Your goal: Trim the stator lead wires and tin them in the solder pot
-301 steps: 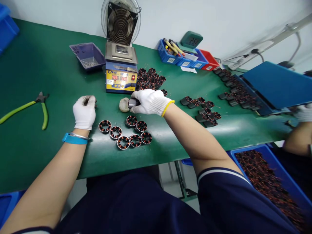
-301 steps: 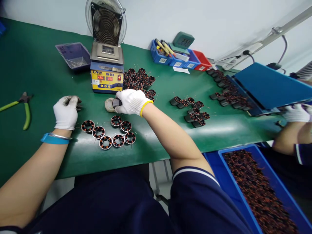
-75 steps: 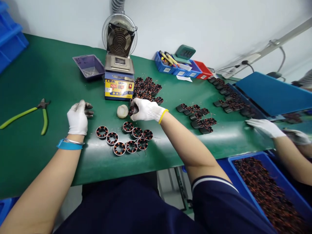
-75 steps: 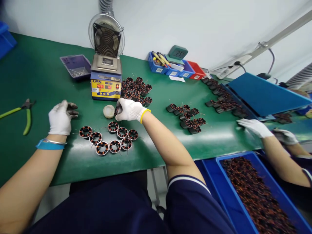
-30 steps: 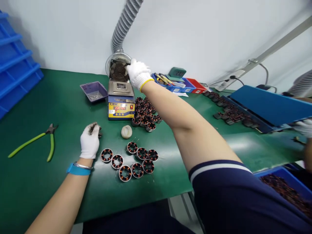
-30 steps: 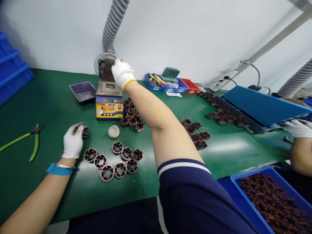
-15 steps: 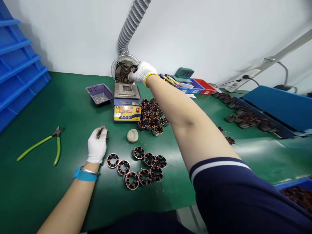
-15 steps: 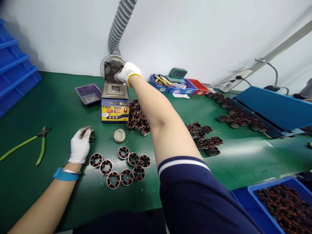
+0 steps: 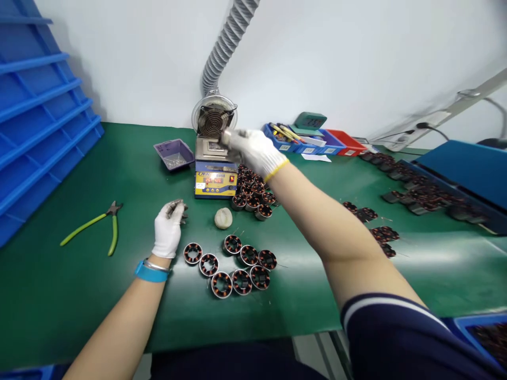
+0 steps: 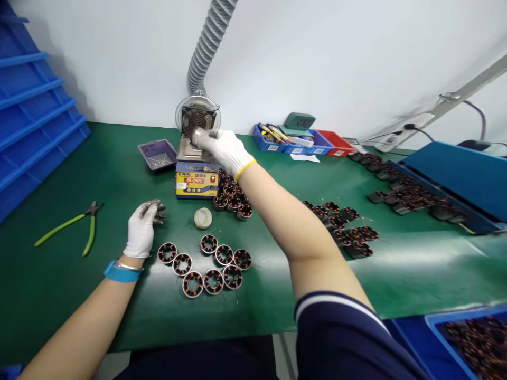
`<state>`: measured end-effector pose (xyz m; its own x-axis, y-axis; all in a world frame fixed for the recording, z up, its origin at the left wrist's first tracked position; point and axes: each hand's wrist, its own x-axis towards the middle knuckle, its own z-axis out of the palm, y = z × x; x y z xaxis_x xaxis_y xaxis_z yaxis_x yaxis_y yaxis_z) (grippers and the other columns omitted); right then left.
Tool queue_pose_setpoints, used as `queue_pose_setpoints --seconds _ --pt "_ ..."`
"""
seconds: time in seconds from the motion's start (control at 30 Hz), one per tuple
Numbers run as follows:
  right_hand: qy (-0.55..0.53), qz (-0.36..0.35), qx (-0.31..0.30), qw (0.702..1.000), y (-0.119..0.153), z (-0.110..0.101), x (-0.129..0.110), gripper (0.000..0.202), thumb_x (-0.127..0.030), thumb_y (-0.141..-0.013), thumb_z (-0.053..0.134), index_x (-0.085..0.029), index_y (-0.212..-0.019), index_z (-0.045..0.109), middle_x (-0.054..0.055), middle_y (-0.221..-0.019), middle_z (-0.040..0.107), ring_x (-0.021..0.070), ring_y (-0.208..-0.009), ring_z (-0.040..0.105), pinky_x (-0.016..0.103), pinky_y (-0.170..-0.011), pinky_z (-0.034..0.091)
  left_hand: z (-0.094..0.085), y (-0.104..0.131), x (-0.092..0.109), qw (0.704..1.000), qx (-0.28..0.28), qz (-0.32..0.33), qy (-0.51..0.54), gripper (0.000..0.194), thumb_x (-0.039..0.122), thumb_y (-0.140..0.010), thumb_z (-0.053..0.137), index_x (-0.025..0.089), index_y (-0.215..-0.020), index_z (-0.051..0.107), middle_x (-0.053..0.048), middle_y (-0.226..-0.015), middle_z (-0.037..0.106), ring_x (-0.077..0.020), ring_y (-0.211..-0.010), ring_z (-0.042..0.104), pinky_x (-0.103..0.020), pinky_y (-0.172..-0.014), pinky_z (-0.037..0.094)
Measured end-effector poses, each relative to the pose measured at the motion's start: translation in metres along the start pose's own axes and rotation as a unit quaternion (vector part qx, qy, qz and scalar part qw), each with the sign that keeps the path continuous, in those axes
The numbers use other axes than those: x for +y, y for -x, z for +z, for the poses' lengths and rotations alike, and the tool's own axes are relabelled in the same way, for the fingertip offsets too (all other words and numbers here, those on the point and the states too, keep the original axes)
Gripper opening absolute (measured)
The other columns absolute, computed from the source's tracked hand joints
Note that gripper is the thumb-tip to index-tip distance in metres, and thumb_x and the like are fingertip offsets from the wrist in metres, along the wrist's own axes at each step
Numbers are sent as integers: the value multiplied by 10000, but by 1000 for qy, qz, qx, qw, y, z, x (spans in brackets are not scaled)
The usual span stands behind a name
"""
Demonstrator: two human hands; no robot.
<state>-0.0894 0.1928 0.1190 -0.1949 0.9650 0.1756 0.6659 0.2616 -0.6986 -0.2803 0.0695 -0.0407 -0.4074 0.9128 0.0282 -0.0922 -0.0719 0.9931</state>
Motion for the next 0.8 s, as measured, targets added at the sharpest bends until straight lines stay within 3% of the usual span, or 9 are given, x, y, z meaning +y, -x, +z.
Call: queue_pose_setpoints --seconds 0.1,0.23,0.37,0.53,0.63,0.7,0.8 --pt "-150 20 -43 988 73 24 0 461 -364 -720 739 -172 -1124 628 93 -1023 722 227 -905 703 363 -785 601 2 17 22 999 -52 6 6 446 555 -690 719 157 -885 669 -72 -794 693 -153 -619 611 -252 -516 472" --pt "-185 44 -69 979 142 54 3 600 -252 -617 771 -221 -1181 571 83 -1073 716 244 -884 716 412 -791 617 6 40 43 994 -110 26 -4 293 446 -664 750 182 -749 657 -26 -693 651 -151 -619 577 -270 -589 498" --pt "-103 -26 -35 994 167 64 2 548 -312 -661 755 -237 -1172 574 66 -1129 690 240 -991 695 398 -899 582 5 52 47 993 -103 50 15 191 364 -695 725 194 -707 640 -12 -698 645 -155 -665 578 -269 -631 500" --pt "-67 -70 7 995 179 53 6 510 -319 -679 749 -208 -1152 593 55 -1120 682 206 -990 679 345 -891 566 -1 58 43 995 -77 60 8 162 307 -698 747 181 -733 650 4 -673 641 -124 -599 571 -242 -580 487" --pt "-51 -51 102 992 188 36 31 525 -389 -652 788 -199 -1110 616 72 -1141 671 229 -1028 664 387 -937 549 -3 57 43 993 -53 109 -5 192 323 -716 746 174 -800 660 7 -692 656 -111 -585 587 -237 -577 501" --pt "-67 14 158 985 199 23 60 591 -441 -629 801 -189 -1130 613 94 -1145 675 258 -1031 669 446 -952 546 -4 57 46 988 -44 150 -11 249 368 -731 736 177 -875 667 -11 -772 691 -127 -651 636 -258 -627 540" --pt "-141 115 177 967 225 12 111 677 -462 -673 761 -171 -1246 549 122 -1152 688 267 -993 699 477 -917 573 -9 69 54 971 -97 200 -83 376 458 -749 730 193 -1009 669 -49 -929 722 -186 -811 696 -339 -772 589"
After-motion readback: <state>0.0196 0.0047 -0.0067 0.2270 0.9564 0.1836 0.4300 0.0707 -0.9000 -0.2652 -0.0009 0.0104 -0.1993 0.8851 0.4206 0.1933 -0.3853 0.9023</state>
